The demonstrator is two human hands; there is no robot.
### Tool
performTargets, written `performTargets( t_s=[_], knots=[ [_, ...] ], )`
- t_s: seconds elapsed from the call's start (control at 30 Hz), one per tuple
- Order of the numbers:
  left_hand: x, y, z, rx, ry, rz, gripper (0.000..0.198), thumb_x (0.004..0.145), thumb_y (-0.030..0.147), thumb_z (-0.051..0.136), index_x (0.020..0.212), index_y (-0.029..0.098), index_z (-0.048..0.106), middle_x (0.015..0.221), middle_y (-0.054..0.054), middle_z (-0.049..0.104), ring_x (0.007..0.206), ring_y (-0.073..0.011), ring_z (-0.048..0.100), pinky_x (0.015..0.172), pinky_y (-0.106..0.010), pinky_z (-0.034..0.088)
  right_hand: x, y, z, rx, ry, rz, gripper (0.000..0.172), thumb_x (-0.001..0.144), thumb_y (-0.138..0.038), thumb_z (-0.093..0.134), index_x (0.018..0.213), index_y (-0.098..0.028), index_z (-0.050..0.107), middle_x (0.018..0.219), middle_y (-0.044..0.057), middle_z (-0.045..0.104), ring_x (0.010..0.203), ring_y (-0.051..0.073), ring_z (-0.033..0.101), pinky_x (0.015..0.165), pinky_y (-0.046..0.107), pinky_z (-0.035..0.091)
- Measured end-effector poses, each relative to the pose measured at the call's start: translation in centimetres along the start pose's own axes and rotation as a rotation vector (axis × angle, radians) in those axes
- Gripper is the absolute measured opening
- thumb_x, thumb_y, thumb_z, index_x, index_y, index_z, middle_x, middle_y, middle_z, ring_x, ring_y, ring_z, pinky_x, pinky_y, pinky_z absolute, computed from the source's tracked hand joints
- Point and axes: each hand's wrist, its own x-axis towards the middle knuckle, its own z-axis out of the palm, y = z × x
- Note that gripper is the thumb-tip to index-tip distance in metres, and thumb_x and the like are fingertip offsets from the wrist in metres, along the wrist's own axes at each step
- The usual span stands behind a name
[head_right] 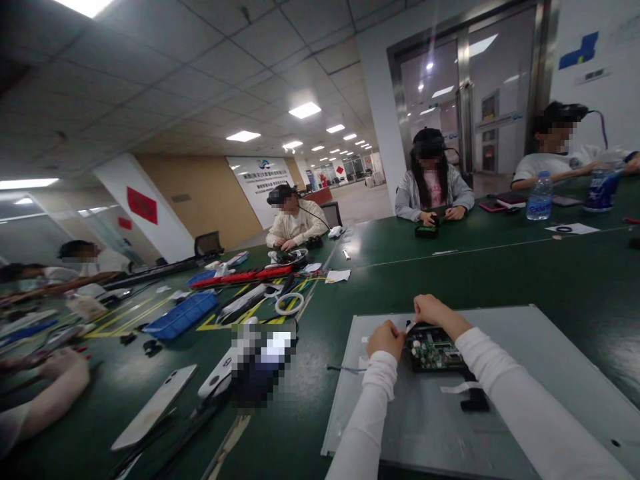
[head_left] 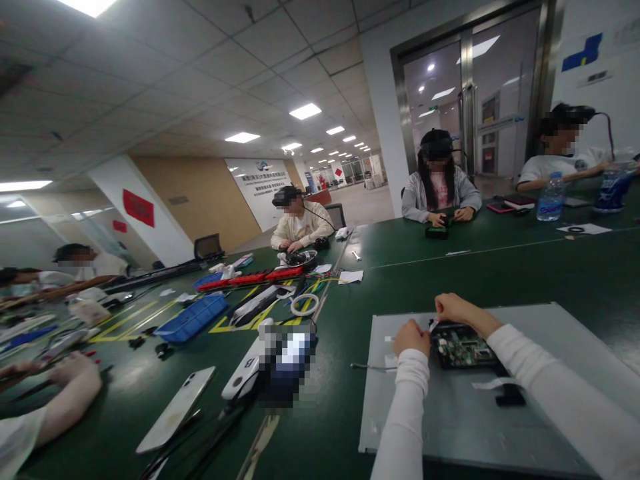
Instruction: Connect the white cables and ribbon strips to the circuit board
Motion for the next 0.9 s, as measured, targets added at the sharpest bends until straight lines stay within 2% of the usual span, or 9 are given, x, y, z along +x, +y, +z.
performTargets(
  t_s=[0.33,0.53,0.67,0.8,0.9],
  knots=[
    [0.1,-0.6,0.2,-0.053,-0.015,0.013,0.014,0.071,0.032,0.056,0.081,0.021,0.056,0.09,-0.005,0.063,0.086,-0.0209,0.057,0.069,-0.029,0.042,-0.4,0.2,-0.3,0.095,-0.057,0.068,0.017,0.06,-0.018,0.063,0.076,-0.013,0.06,0.068,0.002,0.06,0.05,0.007,0.05,0.046,0.016,0.032],
    [0.1,-0.8,-0.2,-0.076,-0.034,-0.013,0.013,0.069,0.03,0.058,0.078,0.021,0.057,0.089,-0.005,0.063,0.085,-0.0195,0.057,0.069,-0.026,0.041,0.0,0.5,-0.3,0.114,-0.063,0.111,0.02,0.058,-0.017,0.066,0.076,-0.013,0.06,0.064,0.0,0.059,0.048,0.007,0.05,0.046,0.016,0.034],
    [0.7,-1.2,0.1,-0.096,-0.023,0.008,0.011,0.068,0.029,0.059,0.077,0.022,0.057,0.088,-0.003,0.063,0.082,-0.0175,0.058,0.067,-0.025,0.041,-0.4,0.3,-0.4,0.107,-0.048,0.099,0.016,0.065,-0.019,0.063,0.079,-0.012,0.058,0.065,-0.001,0.058,0.048,0.005,0.049,0.048,0.017,0.038],
    [1.4,-1.5,0.4,-0.134,-0.047,-0.024,0.01,0.066,0.024,0.062,0.075,0.022,0.057,0.085,-0.001,0.063,0.081,-0.0156,0.057,0.065,-0.022,0.04,-1.4,0.2,-1.0,0.097,0.045,0.057,0.007,0.069,-0.014,0.058,0.075,-0.011,0.057,0.068,0.0,0.058,0.057,0.007,0.052,0.055,0.019,0.041],
    [1.8,-1.9,0.6,-0.177,-0.034,-0.021,0.011,0.066,0.019,0.061,0.077,0.022,0.058,0.083,0.001,0.063,0.08,-0.0135,0.057,0.064,-0.02,0.04,-2.7,-0.4,-2.3,0.1,0.182,0.017,0.01,0.067,-0.007,0.055,0.075,-0.012,0.058,0.072,0.003,0.059,0.068,0.011,0.055,0.062,0.02,0.04]
  ],
)
